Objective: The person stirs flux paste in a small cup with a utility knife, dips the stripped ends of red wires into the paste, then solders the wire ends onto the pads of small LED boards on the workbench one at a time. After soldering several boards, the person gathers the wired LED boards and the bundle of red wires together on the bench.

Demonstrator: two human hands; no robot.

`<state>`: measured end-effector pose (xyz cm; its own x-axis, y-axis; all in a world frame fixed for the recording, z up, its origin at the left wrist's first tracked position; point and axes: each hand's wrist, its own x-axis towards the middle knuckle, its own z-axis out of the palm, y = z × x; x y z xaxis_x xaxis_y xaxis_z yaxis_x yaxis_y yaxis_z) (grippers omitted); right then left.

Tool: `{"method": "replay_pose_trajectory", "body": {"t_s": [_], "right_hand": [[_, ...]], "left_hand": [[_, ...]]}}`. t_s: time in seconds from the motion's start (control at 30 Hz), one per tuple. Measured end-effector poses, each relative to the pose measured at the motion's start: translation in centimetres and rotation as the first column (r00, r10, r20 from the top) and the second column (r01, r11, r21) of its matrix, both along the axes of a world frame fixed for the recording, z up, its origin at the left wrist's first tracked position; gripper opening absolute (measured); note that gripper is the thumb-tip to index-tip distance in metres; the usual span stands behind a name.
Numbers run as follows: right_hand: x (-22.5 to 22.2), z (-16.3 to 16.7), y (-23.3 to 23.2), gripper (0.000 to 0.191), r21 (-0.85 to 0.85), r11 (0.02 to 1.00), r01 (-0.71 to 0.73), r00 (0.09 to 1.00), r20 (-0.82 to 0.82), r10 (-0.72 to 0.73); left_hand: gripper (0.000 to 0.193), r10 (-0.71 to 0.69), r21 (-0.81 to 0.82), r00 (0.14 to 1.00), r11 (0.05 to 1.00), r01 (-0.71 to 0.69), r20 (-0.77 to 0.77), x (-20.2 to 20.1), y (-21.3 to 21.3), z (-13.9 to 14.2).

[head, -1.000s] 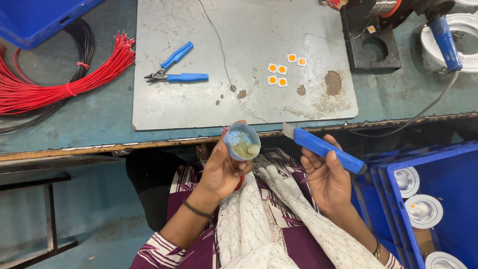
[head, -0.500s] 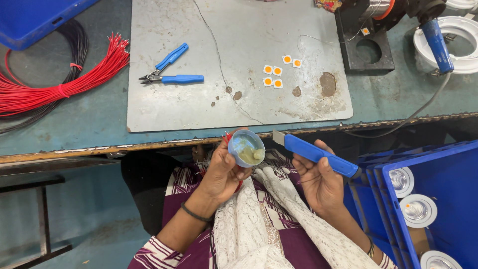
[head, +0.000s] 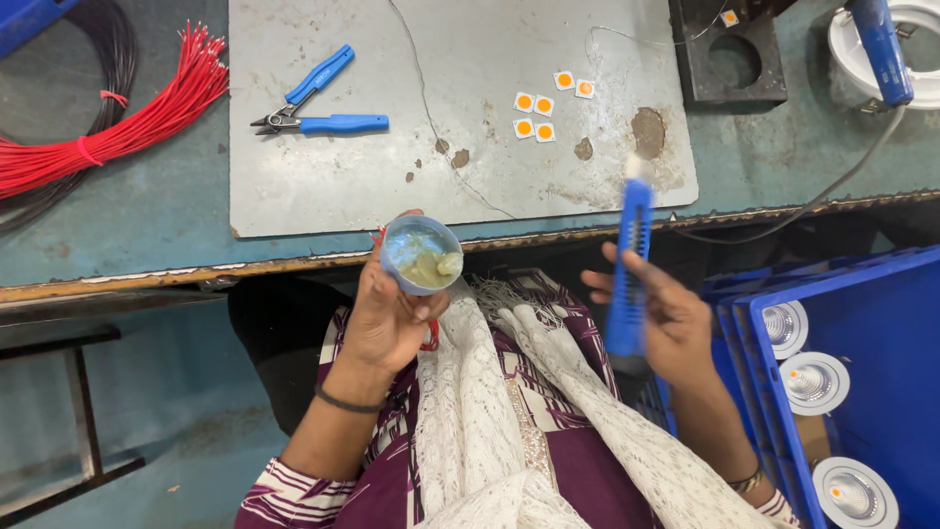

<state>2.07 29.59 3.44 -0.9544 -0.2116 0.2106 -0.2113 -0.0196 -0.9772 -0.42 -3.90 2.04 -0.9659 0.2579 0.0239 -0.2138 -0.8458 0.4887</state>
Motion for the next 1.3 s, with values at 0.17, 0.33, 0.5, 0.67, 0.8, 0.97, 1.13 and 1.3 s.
{"method": "replay_pose_trajectory", "body": {"t_s": [0.17,0.33,0.5,0.67,0.8,0.97,1.13,1.3], "right_hand": [[-0.1,0.4,0.4,0.051,-0.342,0.926,-0.159,0.967,0.133,0.215],[0.0,-1.0,0.2,0.048,-0.288,0.955,0.066,0.978,0.209,-0.005],[0.1,-1.7,-1.0,0.055,-0.252,0.967,0.050,0.981,0.193,-0.001],[-0.2,-1.1,-2.5,0.076,-0.226,0.974,-0.026,0.966,0.246,0.083],[-0.4,-1.1,-3.1,0.068,-0.183,0.983,-0.008,0.916,0.392,0.081],[-0.7,-1.2,-3.3,0.069,-0.275,0.961,0.004,0.916,0.386,0.107],[-0.9,-0.8,-3.6,0.067,-0.190,0.980,-0.055,0.925,0.359,0.122],[-0.6,-0.2,-3.7,0.065,-0.414,0.907,-0.075,0.868,0.422,0.264]], "left_hand": [[0.093,0.022,-0.019,1.000,1.000,-0.022,0.021,0.0,0.0,-0.1],[0.093,0.009,-0.010,1.000,1.000,-0.009,0.004,0.0,-0.1,-0.1],[0.091,0.020,-0.018,1.000,1.000,-0.020,0.008,-0.1,-0.1,0.1],[0.092,0.017,-0.031,1.000,0.999,-0.016,0.026,-0.3,0.1,0.1],[0.091,0.009,-0.046,1.000,0.999,-0.008,0.015,-0.2,0.5,-0.1],[0.085,-0.032,-0.060,0.999,0.998,0.034,0.034,0.0,1.5,-0.2],[0.083,-0.049,-0.037,0.998,0.998,0.051,0.044,0.0,1.7,-0.3],[0.083,-0.008,-0.081,0.999,0.997,0.011,0.034,0.1,2.6,-0.2]]}}
